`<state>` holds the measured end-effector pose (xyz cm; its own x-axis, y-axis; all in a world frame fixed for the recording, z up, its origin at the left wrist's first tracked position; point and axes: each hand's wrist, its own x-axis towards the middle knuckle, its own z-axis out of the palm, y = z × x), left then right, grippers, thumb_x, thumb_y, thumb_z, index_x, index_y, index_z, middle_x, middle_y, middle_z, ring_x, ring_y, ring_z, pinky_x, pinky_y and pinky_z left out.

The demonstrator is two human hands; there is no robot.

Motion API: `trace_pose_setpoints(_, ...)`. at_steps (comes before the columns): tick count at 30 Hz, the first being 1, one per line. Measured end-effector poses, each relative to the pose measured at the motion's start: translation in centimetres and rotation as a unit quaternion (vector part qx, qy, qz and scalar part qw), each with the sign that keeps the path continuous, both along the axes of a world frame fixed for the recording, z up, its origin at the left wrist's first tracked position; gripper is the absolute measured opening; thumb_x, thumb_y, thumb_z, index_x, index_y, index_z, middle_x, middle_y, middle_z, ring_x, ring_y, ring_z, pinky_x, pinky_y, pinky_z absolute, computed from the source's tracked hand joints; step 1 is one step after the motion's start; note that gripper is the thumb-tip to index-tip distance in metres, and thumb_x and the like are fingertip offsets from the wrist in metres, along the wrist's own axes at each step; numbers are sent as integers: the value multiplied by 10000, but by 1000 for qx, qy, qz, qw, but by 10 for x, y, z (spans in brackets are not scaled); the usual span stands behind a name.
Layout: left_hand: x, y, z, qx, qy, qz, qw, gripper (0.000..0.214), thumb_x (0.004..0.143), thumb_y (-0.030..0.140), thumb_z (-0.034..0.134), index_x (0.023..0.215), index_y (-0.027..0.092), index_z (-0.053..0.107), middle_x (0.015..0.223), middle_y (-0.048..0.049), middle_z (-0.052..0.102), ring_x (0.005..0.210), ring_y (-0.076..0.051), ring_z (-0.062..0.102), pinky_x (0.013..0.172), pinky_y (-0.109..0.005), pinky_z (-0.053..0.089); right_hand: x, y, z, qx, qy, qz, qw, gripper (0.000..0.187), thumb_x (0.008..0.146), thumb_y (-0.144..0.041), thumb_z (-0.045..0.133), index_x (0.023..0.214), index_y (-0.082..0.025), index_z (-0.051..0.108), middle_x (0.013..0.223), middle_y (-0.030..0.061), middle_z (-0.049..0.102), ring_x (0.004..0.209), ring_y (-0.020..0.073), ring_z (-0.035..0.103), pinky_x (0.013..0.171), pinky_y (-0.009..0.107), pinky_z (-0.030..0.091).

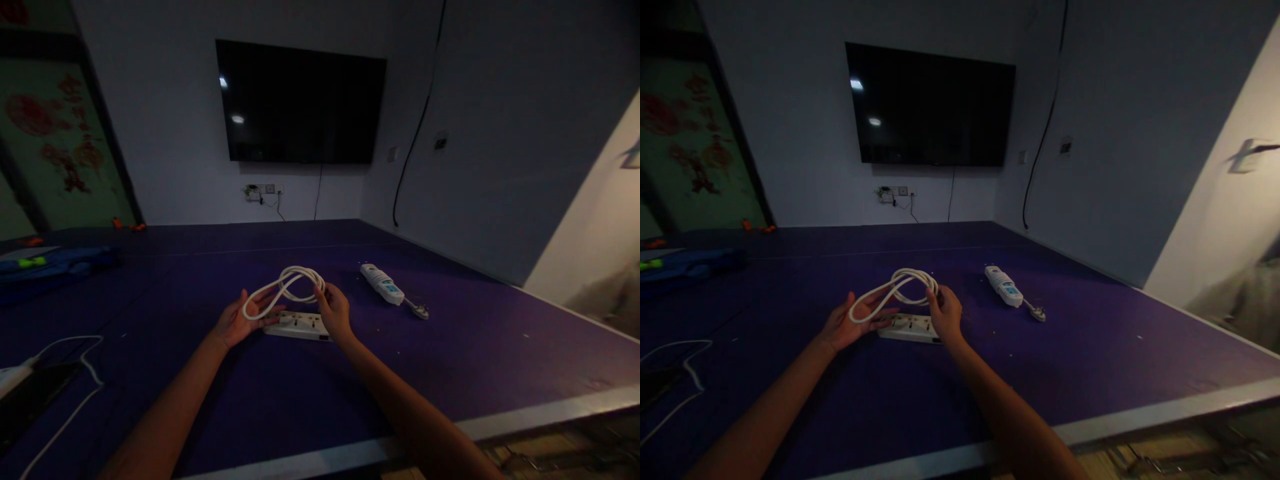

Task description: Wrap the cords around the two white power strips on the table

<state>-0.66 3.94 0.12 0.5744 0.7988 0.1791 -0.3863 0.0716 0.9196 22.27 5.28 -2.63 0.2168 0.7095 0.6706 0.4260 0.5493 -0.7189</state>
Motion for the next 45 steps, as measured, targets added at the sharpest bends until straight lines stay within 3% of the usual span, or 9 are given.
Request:
trace_pose_setpoints(5, 6, -1, -5, -3, -41, -23, 999, 817, 630, 674, 613, 1280, 202, 464, 1422, -135, 385, 1302, -375, 334, 991, -509, 366, 2, 1, 0, -13, 10, 15, 1000, 386, 832, -520, 462, 813, -164, 610, 642, -1, 535, 580, 120, 474, 525, 212, 359)
trace_pose_setpoints(10, 13, -4, -11, 19, -47, -30, 998, 889, 574, 712, 626, 1291, 216, 451, 1431, -135, 364, 1315, -362, 313, 1004, -512, 351, 2, 0, 1, -15, 20, 36, 999, 389, 828, -517, 473, 838, -156, 617, 643, -5, 522, 569, 116, 461, 519, 212, 352)
trace_pose_setpoints(18, 16, 1, -16, 37, -48, 21, 998, 902, 515, 713, 662, 1244, 206, 503, 1337, -143, 466, 1293, -344, 351, 1017, -489, 350, 5, 2, 1, -8, -5, 34, 999, 406, 818, -529, 486, 821, -151, 635, 614, -14, 503, 556, 113, 433, 518, 216, 330)
trace_pose_setpoints(24, 21, -2, -19, 44, -56, 6, 997, 890, 494, 671, 708, 1231, 209, 522, 1340, -144, 467, 1257, -341, 393, 1019, -491, 339, 3, 1, 1, -5, -51, 45, 998, 435, 823, -547, 476, 801, -147, 646, 621, -7, 522, 564, 116, 444, 538, 220, 333)
trace_pose_setpoints(29, 26, -6, -18, 58, -53, -3, 997, 844, 483, 563, 784, 1200, 185, 549, 1239, -148, 560, 1160, -316, 498, 1003, -469, 356, 3, 0, 3, 4, -87, 44, 995, 433, 839, -538, 464, 808, -151, 654, 626, 8, 541, 574, 127, 461, 542, 225, 331)
trace_pose_setpoints(38, 38, -9, -18, 43, -31, 103, 993, 703, 397, 432, 861, 1008, 161, 644, 952, -94, 686, 940, -257, 629, 918, -395, 432, 1, 1, 1, 5, -128, 40, 991, 406, 845, -516, 473, 756, -156, 639, 611, 5, 537, 563, 123, 455, 535, 222, 317)
trace_pose_setpoints(45, 46, -9, -21, 31, -12, 205, 978, 589, 358, 422, 865, 825, 134, 654, 760, -52, 681, 702, -181, 639, 674, -271, 477, -1, 0, 2, 4, -155, 28, 988, 370, 849, -477, 493, 705, -164, 629, 582, -7, 513, 551, 117, 448, 528, 223, 301)
